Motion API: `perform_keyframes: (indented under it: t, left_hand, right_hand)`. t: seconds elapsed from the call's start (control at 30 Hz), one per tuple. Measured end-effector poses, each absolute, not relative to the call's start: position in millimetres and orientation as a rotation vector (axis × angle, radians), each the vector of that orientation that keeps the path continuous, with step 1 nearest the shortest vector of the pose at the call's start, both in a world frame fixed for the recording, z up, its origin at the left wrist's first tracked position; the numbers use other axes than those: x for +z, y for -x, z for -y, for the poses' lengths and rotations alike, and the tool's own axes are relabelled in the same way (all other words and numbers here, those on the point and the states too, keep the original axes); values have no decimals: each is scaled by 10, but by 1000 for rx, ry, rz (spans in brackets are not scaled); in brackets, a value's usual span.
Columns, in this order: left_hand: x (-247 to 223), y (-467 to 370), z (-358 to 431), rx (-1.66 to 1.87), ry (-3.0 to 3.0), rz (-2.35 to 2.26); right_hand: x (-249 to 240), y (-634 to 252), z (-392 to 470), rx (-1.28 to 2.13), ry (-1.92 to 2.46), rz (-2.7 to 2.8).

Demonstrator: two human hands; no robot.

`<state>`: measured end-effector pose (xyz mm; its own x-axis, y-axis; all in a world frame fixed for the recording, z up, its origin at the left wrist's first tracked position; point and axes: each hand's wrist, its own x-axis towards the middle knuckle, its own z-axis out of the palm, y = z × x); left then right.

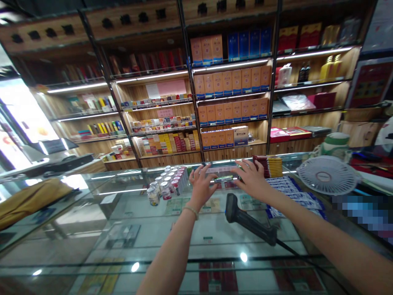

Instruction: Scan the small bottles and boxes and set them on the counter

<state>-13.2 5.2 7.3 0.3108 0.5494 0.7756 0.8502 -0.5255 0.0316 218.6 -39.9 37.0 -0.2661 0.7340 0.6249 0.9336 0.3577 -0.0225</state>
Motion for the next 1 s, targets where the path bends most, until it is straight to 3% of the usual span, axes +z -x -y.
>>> perform_keyframes:
  t: [0.4,0.7,1.0]
  left_hand:
    - [-19,138,-96,-1164,2158,1279]
    - [-19,130,-75,-1189,2172,1260]
    - [-20,133,-73,-1209,2161,1270]
  right_hand:
    - [12,-1948,1364,-174,1765,2244]
    - [-251,-1761,1353,-271,1880,2104]
    - [-170,-1842,1338,-78,1757,2014]
